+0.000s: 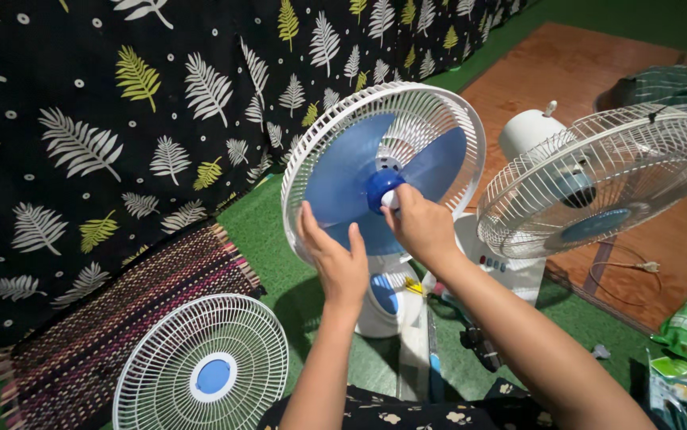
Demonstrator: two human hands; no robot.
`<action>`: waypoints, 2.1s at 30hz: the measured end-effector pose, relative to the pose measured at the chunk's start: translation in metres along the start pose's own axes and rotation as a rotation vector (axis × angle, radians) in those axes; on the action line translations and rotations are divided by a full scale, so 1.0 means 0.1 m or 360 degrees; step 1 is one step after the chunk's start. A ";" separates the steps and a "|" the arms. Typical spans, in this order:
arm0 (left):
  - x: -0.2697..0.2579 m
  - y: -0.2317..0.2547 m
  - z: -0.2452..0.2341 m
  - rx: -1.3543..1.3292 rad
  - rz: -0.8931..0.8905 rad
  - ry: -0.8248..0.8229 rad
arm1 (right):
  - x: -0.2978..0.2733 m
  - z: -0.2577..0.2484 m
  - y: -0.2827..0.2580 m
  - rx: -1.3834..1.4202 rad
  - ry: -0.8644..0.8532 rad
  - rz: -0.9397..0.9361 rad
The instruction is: The person disassembles a white electric fan by removing the front grille, fan blades, and rear grille. They then use a brush to clean the exposed motor housing and internal components.
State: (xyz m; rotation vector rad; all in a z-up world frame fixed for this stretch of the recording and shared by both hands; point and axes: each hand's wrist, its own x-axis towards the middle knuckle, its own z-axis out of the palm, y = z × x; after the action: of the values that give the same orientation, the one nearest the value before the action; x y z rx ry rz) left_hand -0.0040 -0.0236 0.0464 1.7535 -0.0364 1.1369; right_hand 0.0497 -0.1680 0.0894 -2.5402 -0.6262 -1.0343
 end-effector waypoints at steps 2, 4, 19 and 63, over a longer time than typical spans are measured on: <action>0.03 0.00 0.04 -0.0313 -0.0230 -0.0025 | -0.01 -0.03 0.00 -0.0039 -0.0024 0.0105; 0.05 -0.04 0.05 -0.0498 -0.0402 -0.0021 | -0.06 -0.07 -0.01 -0.0031 0.0057 0.0064; 0.07 -0.38 0.00 -0.0592 -0.0429 0.0038 | -0.13 0.03 0.03 0.0043 0.0002 -0.0075; 0.11 -0.64 -0.20 -0.0145 -0.0205 -0.0155 | -2.67 1.08 0.54 -0.0362 -0.1682 0.0449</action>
State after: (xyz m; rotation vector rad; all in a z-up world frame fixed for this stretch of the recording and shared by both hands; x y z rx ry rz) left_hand 0.0209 0.0279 0.0093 1.7040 -0.0332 0.9425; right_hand -0.0317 -0.2380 -0.1839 -3.1301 -0.3494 0.4367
